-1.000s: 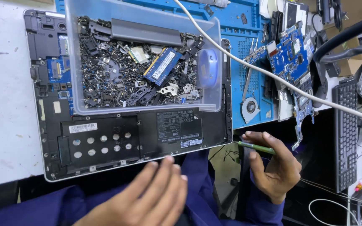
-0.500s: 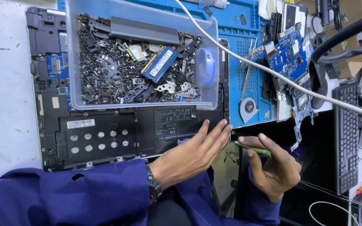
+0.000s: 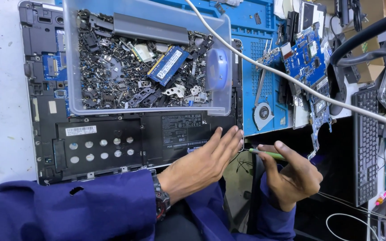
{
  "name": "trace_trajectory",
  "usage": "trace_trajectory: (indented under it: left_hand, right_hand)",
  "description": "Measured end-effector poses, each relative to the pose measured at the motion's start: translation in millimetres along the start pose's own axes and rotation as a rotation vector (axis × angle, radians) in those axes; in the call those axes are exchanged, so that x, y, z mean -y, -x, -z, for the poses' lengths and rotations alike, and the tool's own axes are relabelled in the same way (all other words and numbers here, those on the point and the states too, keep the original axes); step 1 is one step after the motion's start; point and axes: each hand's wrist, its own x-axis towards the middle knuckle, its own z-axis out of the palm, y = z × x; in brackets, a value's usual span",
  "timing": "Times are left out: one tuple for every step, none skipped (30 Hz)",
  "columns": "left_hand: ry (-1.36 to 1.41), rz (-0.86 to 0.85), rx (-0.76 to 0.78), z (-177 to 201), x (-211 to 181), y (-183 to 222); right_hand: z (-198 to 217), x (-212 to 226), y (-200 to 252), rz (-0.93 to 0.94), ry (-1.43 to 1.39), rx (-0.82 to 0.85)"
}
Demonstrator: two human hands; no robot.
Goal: Installing or replacing a battery in a laptop using a screwdriver and managing small parts in a bin.
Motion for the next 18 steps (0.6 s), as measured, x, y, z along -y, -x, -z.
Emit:
trace_trajectory:
  left_hand:
    - [-0.012,-0.011,0.012,0,1,1]
    - [-0.011,-0.013,0.011,0,0,1]
    - [-0.004,-0.010,0.006,0,1,1]
    - [0.003,-0.007,0.000,0,1,1]
    - [0.004,-0.002,0.002,1,1,0]
    - [0.008,0.000,0.001,1,0,0]
    - [0.012,0.000,0.000,1,1,0]
    - [0.012,0.000,0.001,1,1,0]
    - [0.015,0.004,-0.005,1,1,0]
    - [0.017,0.008,-0.010,1,1,0]
    - [0.019,0.007,-0.009,1,1,0]
    - [0.011,0.001,-0.004,1,2,0]
    - [0.000,-0.007,-0.002,0,2,0]
    - [0.001,-0.010,-0.003,0,1,0]
    - [0.005,-0.003,-0.008,0,1,0]
    - [0.008,0.004,-0.014,-1,0,0]
    - [0.009,0.004,-0.014,-1,0,0]
    - [0.007,0.002,-0.011,-1,1,0]
  right_hand:
    - [0,-6,1,0.036,0.032,-0.015]
    - [-1,-2,-1,0.035,0.034,-0.016]
    - [-3,0,-5,0.013,-0.006,-0.011]
    - [-5,3,-10,-0.008,-0.046,-0.006]
    - [-2,5,-8,-0.007,-0.048,-0.002]
    - [1,6,-7,-0.062,-0.169,0.057]
    - [3,8,-5,-0.120,-0.289,0.113]
    - [2,9,-5,-0.120,-0.290,0.114]
    - [2,9,-5,-0.120,-0.277,0.098]
    - [1,10,-4,-0.119,-0.264,0.082]
    - [0,8,-5,-0.122,-0.264,0.083]
    - [-1,6,-5,-0.096,-0.217,0.046]
    - [-2,5,-5,-0.070,-0.167,0.007]
    - [-2,2,-2,-0.072,-0.165,0.005]
    - [-2,-2,0,-0.029,-0.111,-0.016]
    - [-3,-6,2,0.013,-0.057,-0.037]
    - [-4,-8,1,0.013,-0.057,-0.037]
    - [-5,-10,0,0.049,-0.035,-0.038]
